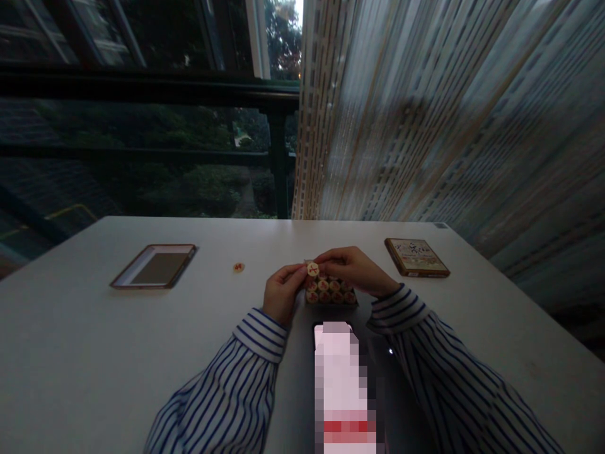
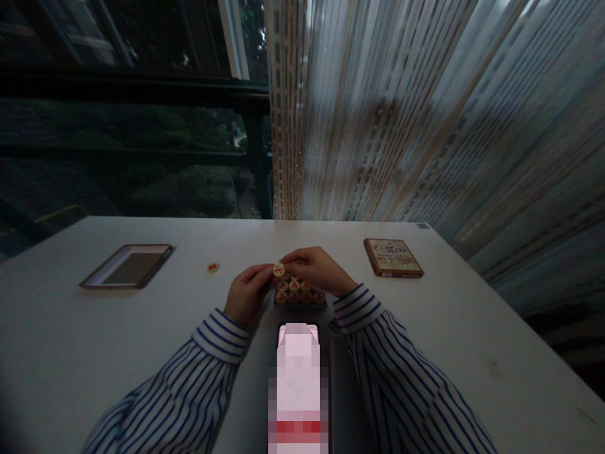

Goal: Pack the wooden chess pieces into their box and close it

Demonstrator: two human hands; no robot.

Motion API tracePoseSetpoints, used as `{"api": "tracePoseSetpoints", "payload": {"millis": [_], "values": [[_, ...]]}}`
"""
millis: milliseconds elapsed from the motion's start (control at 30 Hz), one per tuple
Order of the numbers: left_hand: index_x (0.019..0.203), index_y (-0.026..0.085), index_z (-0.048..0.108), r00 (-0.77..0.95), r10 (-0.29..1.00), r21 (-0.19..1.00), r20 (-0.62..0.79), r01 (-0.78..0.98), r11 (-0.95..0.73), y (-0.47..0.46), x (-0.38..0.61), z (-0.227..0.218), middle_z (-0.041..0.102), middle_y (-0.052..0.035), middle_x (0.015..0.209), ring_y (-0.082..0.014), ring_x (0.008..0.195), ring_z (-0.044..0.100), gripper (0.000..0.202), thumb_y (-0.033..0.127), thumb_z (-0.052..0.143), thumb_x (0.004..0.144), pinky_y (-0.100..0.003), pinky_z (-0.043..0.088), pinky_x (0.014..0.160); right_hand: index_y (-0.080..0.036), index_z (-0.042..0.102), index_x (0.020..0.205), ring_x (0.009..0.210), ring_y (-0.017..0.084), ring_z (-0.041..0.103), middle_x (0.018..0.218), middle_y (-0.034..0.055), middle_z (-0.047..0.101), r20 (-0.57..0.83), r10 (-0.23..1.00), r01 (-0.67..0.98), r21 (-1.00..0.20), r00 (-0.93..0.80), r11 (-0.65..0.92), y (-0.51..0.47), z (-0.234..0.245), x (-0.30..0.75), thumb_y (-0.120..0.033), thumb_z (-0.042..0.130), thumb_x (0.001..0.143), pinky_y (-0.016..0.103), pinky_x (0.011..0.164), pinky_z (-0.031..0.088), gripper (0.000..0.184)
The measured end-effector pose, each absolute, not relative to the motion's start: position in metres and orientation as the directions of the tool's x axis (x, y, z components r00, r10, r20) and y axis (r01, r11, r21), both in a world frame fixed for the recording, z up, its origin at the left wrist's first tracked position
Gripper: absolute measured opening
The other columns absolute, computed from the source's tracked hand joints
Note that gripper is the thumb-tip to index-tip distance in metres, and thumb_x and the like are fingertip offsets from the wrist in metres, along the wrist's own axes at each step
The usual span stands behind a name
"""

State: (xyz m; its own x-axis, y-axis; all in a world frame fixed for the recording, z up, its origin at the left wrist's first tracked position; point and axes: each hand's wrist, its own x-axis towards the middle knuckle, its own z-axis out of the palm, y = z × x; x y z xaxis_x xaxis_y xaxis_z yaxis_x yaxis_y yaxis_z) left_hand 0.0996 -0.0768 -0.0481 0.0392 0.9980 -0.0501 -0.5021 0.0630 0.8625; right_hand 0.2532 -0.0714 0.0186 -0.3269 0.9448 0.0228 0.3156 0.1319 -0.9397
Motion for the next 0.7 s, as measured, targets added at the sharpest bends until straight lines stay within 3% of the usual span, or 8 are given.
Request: {"api": "tracePoseSetpoints", "payload": {"millis": [500, 700], "values": [[0.079, 0.015, 0.07, 0.08, 0.996, 0.857, -0.033, -0.51, 0.069, -0.079, 0.1005, -0.0448, 0.069, -0.0047, 0.08, -0.0132, 0.072, 0.062, 0.022, 0.026, 0.071, 0.061, -0.027, 0.048, 0.072, -0.014, 0.068, 0.085, 0.075, 0.015, 0.061, 0.08, 0.0046, 0.068, 0.073, 0.944, 0.324, -0.928, -0.321, 0.182, -0.0707, 0.0183, 0.2542, -0.023, 0.058, 0.07, 0.029, 0.071, 0.048, 0.021], [0.078, 0.014, 0.067, 0.089, 0.995, 0.847, -0.037, -0.526, 0.079, -0.0796, 0.1002, -0.0444, 0.069, -0.0036, 0.075, -0.0113, 0.065, 0.062, 0.022, 0.025, 0.072, 0.06, -0.024, 0.049, 0.065, -0.014, 0.067, 0.081, 0.074, 0.015, 0.061, 0.078, 0.0036, 0.068, 0.086, 0.947, 0.295, -0.938, -0.308, 0.181, -0.0705, 0.0195, 0.2524, -0.024, 0.059, 0.07, 0.03, 0.073, 0.048, 0.017]]}}
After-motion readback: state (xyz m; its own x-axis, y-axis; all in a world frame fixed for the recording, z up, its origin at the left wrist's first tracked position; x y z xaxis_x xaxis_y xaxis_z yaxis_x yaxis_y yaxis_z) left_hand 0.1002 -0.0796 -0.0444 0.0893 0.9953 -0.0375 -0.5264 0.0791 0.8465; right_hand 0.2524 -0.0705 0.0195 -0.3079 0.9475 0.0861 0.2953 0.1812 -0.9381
